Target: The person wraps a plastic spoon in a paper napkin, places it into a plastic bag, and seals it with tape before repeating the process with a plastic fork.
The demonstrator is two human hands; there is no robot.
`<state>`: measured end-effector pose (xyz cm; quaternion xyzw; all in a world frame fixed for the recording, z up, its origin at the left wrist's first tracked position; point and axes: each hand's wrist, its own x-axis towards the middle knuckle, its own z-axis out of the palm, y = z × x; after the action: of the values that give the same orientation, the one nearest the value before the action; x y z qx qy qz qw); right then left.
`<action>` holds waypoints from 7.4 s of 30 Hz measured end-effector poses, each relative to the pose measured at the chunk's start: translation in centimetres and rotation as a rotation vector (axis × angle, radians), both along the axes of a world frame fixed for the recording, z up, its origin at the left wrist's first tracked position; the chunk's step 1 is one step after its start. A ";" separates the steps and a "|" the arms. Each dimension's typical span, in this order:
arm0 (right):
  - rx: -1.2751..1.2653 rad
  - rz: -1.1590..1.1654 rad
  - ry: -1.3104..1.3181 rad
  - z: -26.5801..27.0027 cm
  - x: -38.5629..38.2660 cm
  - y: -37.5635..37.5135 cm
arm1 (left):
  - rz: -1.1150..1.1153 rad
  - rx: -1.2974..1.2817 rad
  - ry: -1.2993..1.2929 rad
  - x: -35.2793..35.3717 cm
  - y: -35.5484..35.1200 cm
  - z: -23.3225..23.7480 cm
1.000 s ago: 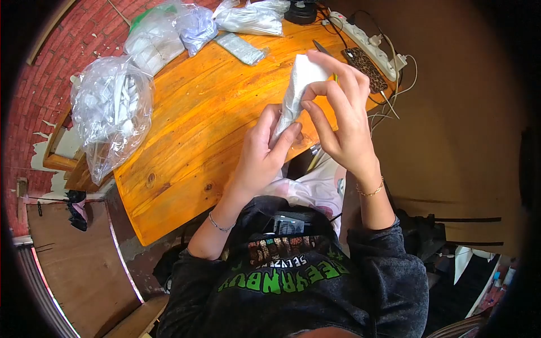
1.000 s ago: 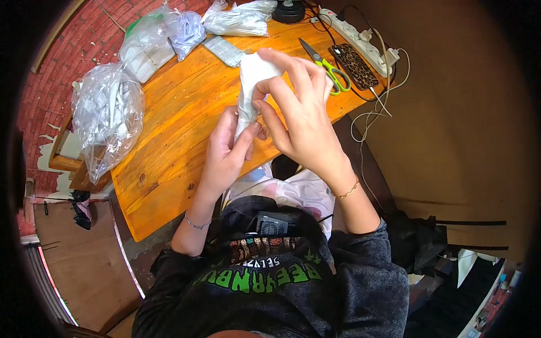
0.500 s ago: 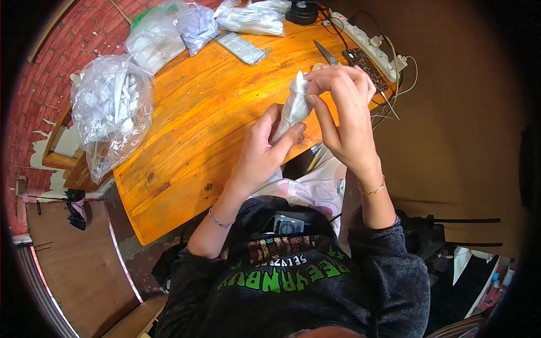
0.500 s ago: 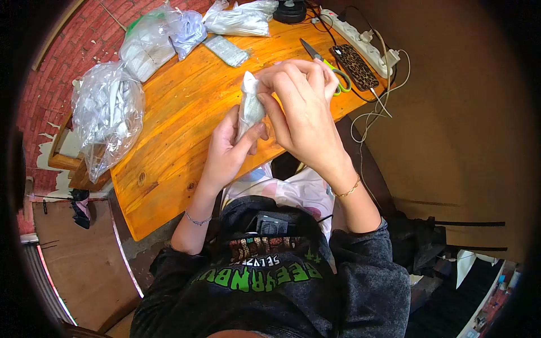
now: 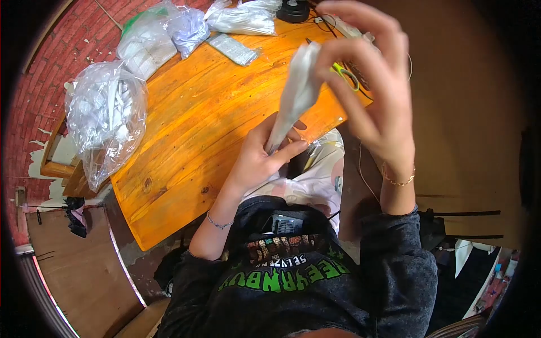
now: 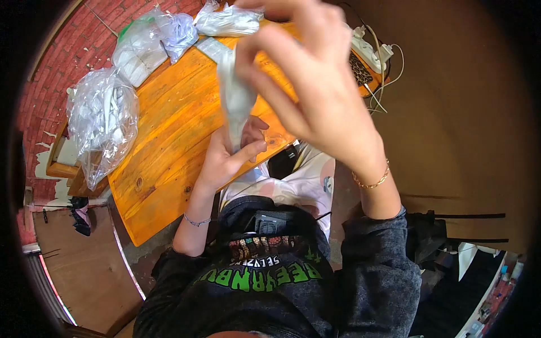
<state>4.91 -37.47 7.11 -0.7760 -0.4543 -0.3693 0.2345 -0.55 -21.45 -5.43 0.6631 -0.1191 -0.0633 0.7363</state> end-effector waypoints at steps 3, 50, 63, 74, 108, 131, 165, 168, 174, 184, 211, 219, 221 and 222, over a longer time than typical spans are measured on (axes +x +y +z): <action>-0.025 0.093 0.061 2.1 -0.3 0.5 | -0.022 -0.068 -0.046 -0.1 -0.1 0.2; 0.146 0.676 1.147 -1.1 1.9 4.5 | -0.191 -0.410 0.172 -2.2 1.9 1.2; 0.405 0.540 1.031 2.8 2.8 3.0 | -0.226 -0.363 0.256 -2.3 2.2 1.1; -0.352 0.575 0.908 5.5 3.7 2.7 | -0.216 -0.266 0.194 -2.1 1.6 1.0; 0.257 0.304 0.994 -0.5 0.8 3.1 | -0.148 -0.355 -0.026 -2.1 1.6 1.7; 0.446 0.294 0.701 -0.9 -2.3 3.3 | 0.491 0.000 -0.608 -1.0 2.3 8.9; 0.373 0.395 0.217 -3.0 1.1 3.8 | -0.109 -0.155 -0.072 0.9 3.9 7.5; 0.501 0.373 0.548 -3.1 -0.3 3.0 | -0.075 -0.127 -0.023 0.6 3.9 6.5; 0.846 -0.010 0.924 -9.2 -0.7 -4.7 | 0.081 -0.280 0.145 -0.2 3.8 2.8; 0.693 -0.389 1.423 -21.0 -3.8 -7.5 | 0.064 -0.253 0.238 -0.4 1.8 -0.4; 1.039 0.032 1.360 -15.8 -3.8 -4.7 | 0.020 -0.126 0.172 -0.2 -0.6 -1.9; 1.146 0.193 1.231 -14.2 -5.7 -0.7 | -0.002 -0.191 0.193 -0.1 -1.1 -1.4; 1.221 0.231 1.156 -14.3 -5.8 -0.5 | 0.004 -0.193 0.202 -0.2 -1.0 -1.2; 1.189 0.215 1.192 -14.1 -5.8 -0.2 | 0.019 -0.192 0.205 -0.3 -1.0 -1.1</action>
<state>-0.92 -37.72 -7.02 -0.5412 -0.0562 -0.0518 0.8374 -0.87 -22.50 -6.48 0.5808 -0.0425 -0.1119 0.8052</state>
